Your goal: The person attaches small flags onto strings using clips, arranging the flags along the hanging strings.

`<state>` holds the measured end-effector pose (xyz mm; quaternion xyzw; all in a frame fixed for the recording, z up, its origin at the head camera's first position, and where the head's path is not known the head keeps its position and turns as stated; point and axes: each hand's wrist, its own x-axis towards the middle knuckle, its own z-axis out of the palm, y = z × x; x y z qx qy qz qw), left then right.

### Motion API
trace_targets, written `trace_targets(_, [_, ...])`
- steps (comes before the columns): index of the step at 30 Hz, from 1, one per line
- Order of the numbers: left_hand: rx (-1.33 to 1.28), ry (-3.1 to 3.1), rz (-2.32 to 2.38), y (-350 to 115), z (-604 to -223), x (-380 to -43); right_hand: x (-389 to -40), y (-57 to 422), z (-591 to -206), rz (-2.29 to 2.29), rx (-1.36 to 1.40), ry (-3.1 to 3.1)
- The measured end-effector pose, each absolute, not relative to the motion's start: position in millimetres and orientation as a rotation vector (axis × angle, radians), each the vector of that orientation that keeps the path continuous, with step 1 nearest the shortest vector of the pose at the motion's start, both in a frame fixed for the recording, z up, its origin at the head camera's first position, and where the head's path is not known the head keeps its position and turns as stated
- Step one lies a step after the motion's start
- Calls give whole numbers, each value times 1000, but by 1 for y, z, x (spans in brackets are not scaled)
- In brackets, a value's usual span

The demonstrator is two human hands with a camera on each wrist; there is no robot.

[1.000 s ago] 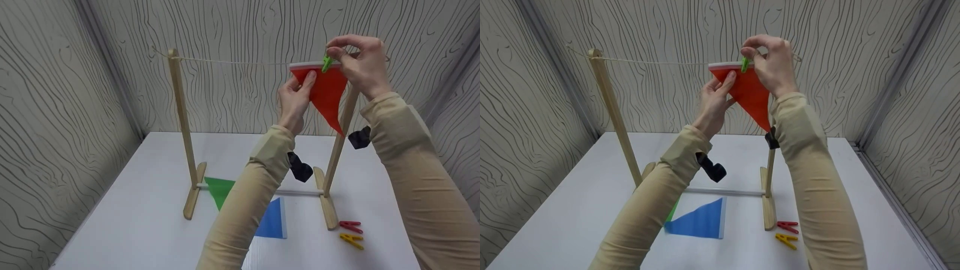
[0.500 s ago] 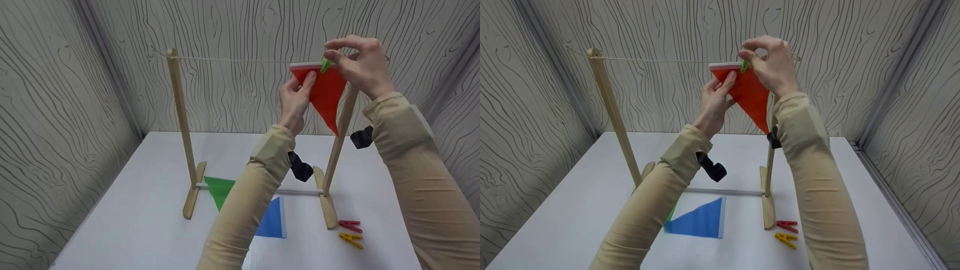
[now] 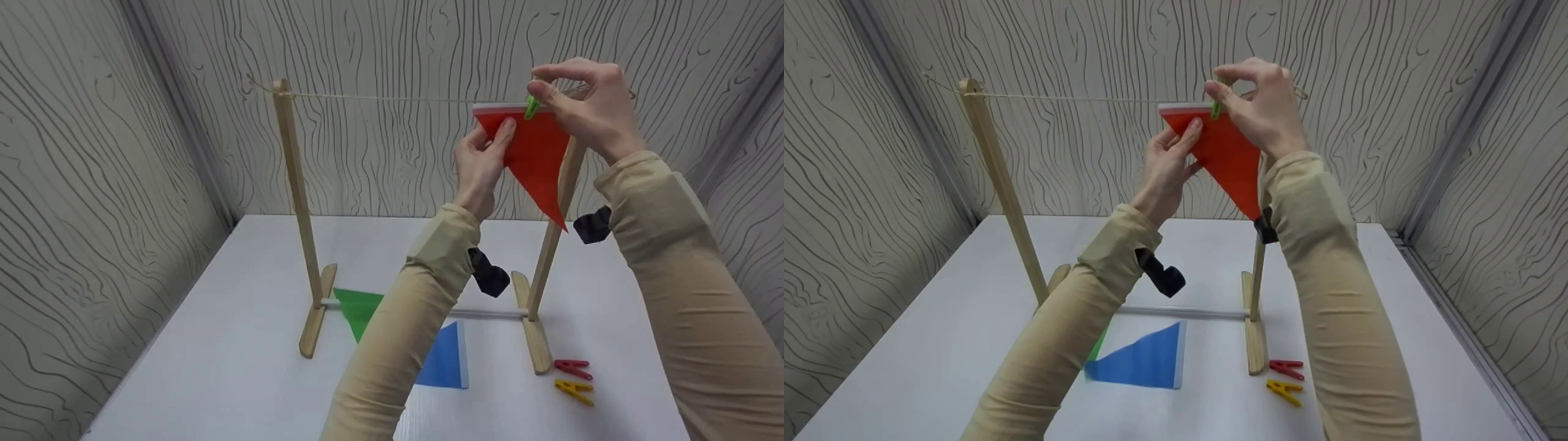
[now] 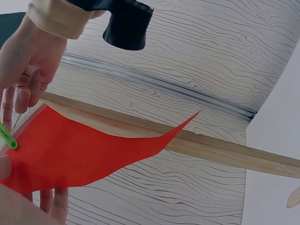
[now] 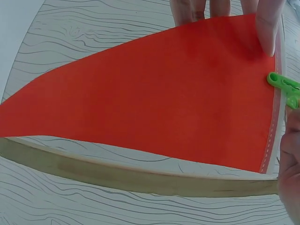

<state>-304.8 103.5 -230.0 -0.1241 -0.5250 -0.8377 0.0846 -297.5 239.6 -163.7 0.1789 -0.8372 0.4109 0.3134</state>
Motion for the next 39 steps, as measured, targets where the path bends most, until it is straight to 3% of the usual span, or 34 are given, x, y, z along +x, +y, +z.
trace_targets(39, [-380, -1926, -2337, 68, -272, -300, -295, 236, -183, 1214, 579, -1958])
